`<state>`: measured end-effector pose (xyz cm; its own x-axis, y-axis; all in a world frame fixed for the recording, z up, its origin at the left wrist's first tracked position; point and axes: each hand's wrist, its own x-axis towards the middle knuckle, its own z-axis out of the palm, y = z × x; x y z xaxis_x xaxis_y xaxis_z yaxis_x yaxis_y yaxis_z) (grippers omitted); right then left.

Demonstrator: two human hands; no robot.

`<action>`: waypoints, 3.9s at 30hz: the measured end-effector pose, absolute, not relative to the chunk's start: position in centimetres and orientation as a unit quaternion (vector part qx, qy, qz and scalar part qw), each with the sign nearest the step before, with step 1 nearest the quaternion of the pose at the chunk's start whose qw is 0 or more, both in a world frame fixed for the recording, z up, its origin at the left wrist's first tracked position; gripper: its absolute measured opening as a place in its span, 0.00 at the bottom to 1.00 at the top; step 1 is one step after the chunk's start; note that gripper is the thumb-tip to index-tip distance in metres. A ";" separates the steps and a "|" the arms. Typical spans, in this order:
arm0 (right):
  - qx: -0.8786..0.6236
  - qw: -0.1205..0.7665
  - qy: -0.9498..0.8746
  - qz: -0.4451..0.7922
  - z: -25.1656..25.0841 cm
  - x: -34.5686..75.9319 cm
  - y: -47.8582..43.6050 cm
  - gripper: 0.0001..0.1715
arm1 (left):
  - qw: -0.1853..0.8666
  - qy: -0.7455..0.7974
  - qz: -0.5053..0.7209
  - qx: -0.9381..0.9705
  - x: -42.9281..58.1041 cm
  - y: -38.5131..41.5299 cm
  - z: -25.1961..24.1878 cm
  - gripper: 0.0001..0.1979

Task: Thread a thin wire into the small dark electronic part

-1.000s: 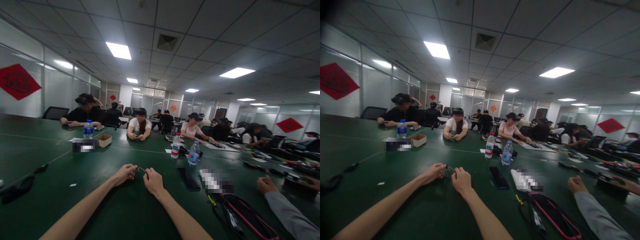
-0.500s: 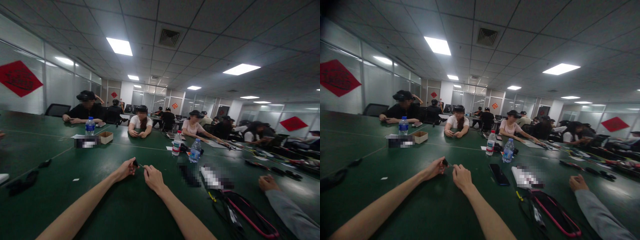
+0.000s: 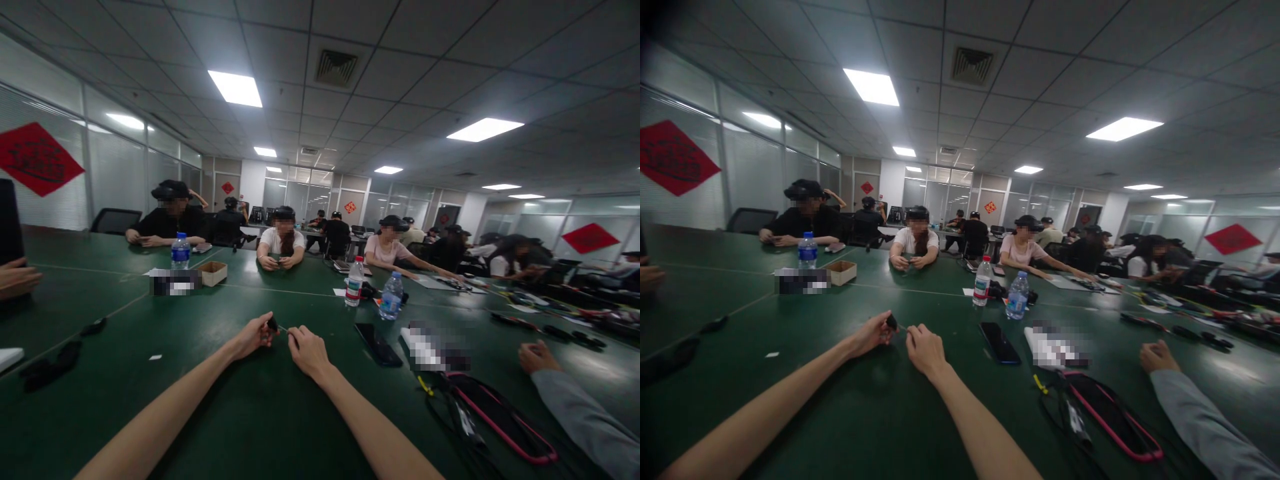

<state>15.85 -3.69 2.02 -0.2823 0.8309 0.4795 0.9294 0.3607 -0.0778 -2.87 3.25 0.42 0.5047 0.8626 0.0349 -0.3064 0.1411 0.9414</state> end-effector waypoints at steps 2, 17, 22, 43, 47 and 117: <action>-0.556 0.223 -0.794 -0.106 2.1 15.8 -3.7 0.21 | 0.701 0.277 0.413 0.510 -2.9 3.2 0.5 0.23; -0.573 0.215 -0.785 -0.094 2.4 15.7 -3.9 0.20 | 0.703 0.251 0.419 0.516 -3.0 3.8 0.0 0.22; -0.574 0.219 -0.783 -0.099 2.3 15.7 -3.9 0.19 | 0.704 0.255 0.416 0.517 -2.9 4.0 -0.3 0.22; -0.573 0.230 -0.780 -0.097 2.0 16.1 -3.6 0.19 | 0.689 0.261 0.419 0.531 -2.4 4.2 -0.6 0.20; -0.574 0.225 -0.780 -0.107 1.9 16.0 -3.6 0.18 | 0.685 0.263 0.423 0.532 -2.4 4.0 -0.5 0.20; -0.602 0.219 -0.763 -0.084 1.9 16.0 -3.3 0.23 | 0.702 0.234 0.427 0.520 -3.1 3.6 0.1 0.15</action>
<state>15.97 -3.29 1.92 -0.1794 0.8820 0.4357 0.9557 0.2614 -0.1357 -3.12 3.64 0.10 0.5257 0.8427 0.1163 -0.3563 0.0940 0.9296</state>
